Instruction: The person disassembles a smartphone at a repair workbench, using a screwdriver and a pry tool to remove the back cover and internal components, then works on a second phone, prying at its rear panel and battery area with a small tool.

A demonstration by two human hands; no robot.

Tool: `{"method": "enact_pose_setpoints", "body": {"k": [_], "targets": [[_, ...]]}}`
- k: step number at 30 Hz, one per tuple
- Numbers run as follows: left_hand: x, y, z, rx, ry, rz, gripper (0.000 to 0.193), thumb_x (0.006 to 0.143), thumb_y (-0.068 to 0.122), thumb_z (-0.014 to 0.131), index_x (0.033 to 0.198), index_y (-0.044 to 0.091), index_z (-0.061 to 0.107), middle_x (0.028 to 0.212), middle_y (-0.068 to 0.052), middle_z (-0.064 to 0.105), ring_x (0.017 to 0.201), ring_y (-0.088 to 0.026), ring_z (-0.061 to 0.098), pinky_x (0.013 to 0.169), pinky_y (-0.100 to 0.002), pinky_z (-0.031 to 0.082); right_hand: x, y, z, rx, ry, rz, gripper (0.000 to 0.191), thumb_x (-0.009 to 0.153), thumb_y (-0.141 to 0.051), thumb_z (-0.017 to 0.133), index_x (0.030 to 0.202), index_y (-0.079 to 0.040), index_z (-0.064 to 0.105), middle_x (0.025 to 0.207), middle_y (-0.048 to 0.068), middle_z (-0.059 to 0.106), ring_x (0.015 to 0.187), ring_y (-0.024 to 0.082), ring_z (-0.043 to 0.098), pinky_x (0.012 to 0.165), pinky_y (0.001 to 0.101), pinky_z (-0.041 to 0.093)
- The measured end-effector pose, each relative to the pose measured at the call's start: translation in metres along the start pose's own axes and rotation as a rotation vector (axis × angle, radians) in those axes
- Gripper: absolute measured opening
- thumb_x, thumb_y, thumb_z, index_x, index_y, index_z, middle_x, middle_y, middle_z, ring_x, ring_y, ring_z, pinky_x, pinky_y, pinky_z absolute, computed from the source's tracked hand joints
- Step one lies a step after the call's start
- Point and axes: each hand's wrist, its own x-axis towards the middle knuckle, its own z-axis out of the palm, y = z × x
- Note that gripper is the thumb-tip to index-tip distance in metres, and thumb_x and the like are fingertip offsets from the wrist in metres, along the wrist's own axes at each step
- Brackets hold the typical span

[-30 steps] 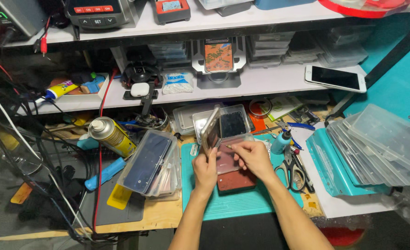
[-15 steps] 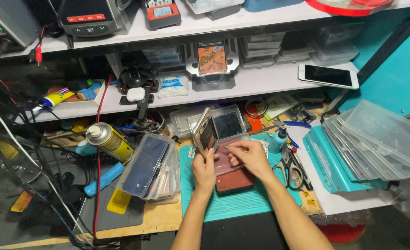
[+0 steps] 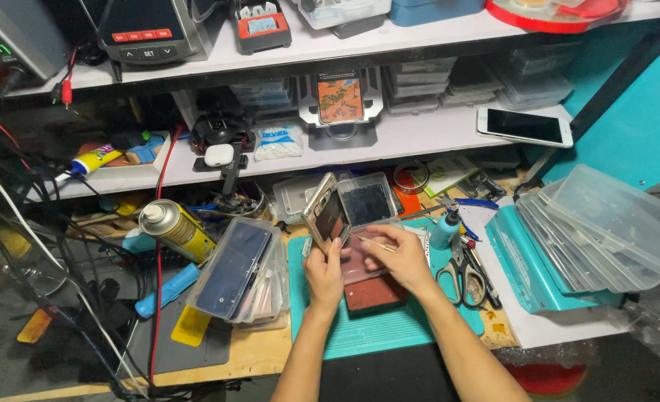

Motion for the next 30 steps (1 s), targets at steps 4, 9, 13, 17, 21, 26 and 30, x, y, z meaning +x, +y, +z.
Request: {"method": "enact_pose_setpoints", "body": {"k": [4,9,13,17,21,26,30], "targets": [[0.003,0.003,-0.003,-0.082,-0.012,0.048,0.022,0.102,0.014,0.062,0.096,-0.006,0.067,0.083,-0.014,0.075,0.08,-0.023,0.08,0.065,-0.031,0.06,-0.002,-0.006,0.004,-0.165,0.016,0.134,0.031,0.101,-0.018,0.065,0.101,0.012,0.072,0.073,0.011,0.073,0.057,0.016,0.068,0.049,0.0285,0.055],[0.003,0.004,-0.006,-0.179,-0.035,-0.049,0.02,0.1,0.015,0.062,0.099,-0.005,0.066,0.086,-0.009,0.075,0.079,-0.021,0.079,0.066,-0.03,0.06,-0.006,-0.01,0.005,0.053,0.048,-0.03,0.03,0.086,-0.008,0.073,0.114,-0.002,0.068,0.079,0.004,0.072,0.063,0.008,0.068,0.055,0.0233,0.057],[0.001,0.002,-0.004,-0.169,-0.045,-0.048,0.021,0.101,0.015,0.063,0.099,-0.006,0.065,0.083,-0.007,0.072,0.08,-0.021,0.078,0.066,-0.029,0.059,-0.005,-0.013,0.002,-0.165,0.061,0.151,0.035,0.102,-0.024,0.064,0.099,0.009,0.073,0.072,0.01,0.072,0.052,0.015,0.067,0.046,0.0282,0.054],[-0.001,0.0,-0.002,-0.199,-0.08,-0.112,0.022,0.1,0.016,0.065,0.096,-0.006,0.065,0.085,-0.007,0.072,0.082,-0.021,0.079,0.068,-0.029,0.059,-0.009,-0.014,0.001,-0.2,0.056,-0.132,0.026,0.088,-0.012,0.075,0.106,0.007,0.073,0.083,0.007,0.072,0.065,0.01,0.068,0.054,0.0253,0.058],[-0.002,0.0,-0.003,-0.196,-0.113,-0.137,0.022,0.1,0.017,0.064,0.1,-0.004,0.067,0.086,-0.007,0.073,0.083,-0.021,0.08,0.068,-0.028,0.058,-0.01,-0.015,-0.002,-0.188,0.099,0.13,0.029,0.099,-0.021,0.062,0.102,0.006,0.074,0.077,0.008,0.074,0.051,0.015,0.068,0.044,0.0264,0.053],[-0.002,-0.001,-0.001,-0.314,-0.121,-0.15,0.022,0.101,0.016,0.062,0.101,-0.005,0.066,0.09,-0.006,0.071,0.082,-0.018,0.076,0.07,-0.029,0.062,-0.009,-0.009,-0.007,-0.173,0.039,-0.072,0.025,0.092,-0.013,0.071,0.107,0.007,0.073,0.084,0.009,0.074,0.062,0.012,0.068,0.053,0.0253,0.056],[-0.002,-0.002,0.0,-0.401,-0.11,-0.131,0.021,0.102,0.014,0.062,0.1,-0.007,0.065,0.091,-0.005,0.068,0.081,-0.014,0.072,0.074,-0.031,0.065,-0.005,-0.004,-0.009,-0.141,0.087,0.132,0.028,0.099,-0.02,0.063,0.105,0.005,0.074,0.078,0.009,0.072,0.054,0.014,0.067,0.047,0.027,0.054]]}}
